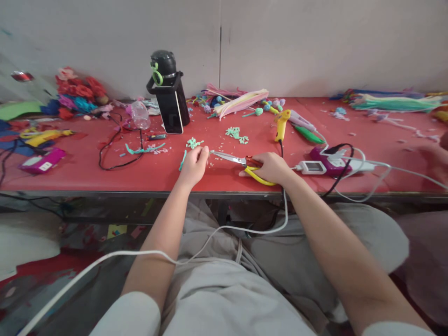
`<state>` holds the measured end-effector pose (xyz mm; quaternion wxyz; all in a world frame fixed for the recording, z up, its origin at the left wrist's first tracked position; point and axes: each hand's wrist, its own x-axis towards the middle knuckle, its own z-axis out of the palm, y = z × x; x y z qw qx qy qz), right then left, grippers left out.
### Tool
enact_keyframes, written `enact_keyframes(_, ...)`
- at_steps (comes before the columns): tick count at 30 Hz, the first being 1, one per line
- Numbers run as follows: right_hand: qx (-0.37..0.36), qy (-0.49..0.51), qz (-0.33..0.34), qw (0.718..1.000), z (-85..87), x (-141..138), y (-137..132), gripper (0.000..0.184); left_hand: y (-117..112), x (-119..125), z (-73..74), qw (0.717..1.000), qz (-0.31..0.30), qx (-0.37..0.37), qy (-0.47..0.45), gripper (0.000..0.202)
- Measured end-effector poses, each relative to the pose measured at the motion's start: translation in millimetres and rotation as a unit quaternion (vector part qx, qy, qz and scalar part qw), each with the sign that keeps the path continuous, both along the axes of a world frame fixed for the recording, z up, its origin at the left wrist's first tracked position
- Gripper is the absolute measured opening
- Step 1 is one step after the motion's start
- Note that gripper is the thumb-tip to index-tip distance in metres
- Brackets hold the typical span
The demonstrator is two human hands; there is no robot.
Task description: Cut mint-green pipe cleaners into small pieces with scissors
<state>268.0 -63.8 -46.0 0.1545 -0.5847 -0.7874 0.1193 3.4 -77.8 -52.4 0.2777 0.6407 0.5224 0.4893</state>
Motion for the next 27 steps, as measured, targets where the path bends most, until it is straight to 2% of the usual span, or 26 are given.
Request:
enact_keyframes(7, -0.003, 0.007, -0.004, 1.000, 0.1, 0, 1, 0.074, 4, -2, -7.9, 1.000, 0.000, 0.013, -0.003, 0.044)
enact_keyframes(11, -0.001, 0.033, -0.008, 0.999, 0.8, 0, -1, 0.075, 1, -3, -6.1, 0.998, 0.040, 0.036, 0.027, 0.044)
enact_keyframes(15, 0.000, 0.057, -0.003, 0.998, 1.9, 0, -3, 0.074, 8, -17, 10.7, 0.984, 0.100, 0.075, 0.129, 0.036)
enact_keyframes(19, 0.003, 0.072, -0.002, 0.997, 1.2, -2, -2, 0.072, 39, -42, 31.7, 0.955, 0.146, 0.072, 0.249, 0.038)
enact_keyframes(23, 0.007, 0.092, -0.009, 0.996, -1.0, -2, 0, 0.071, 69, -57, 45.0, 0.929, 0.111, -0.002, 0.352, 0.049)
enact_keyframes(25, 0.007, 0.116, -0.011, 0.993, -2.0, -2, 1, 0.071, 78, -57, 48.8, 0.927, 0.106, 0.001, 0.359, 0.049)
enact_keyframes(27, 0.007, 0.146, -0.018, 0.989, -3.0, -2, 2, 0.072, 85, -53, 50.9, 0.934, 0.102, 0.023, 0.342, 0.040)
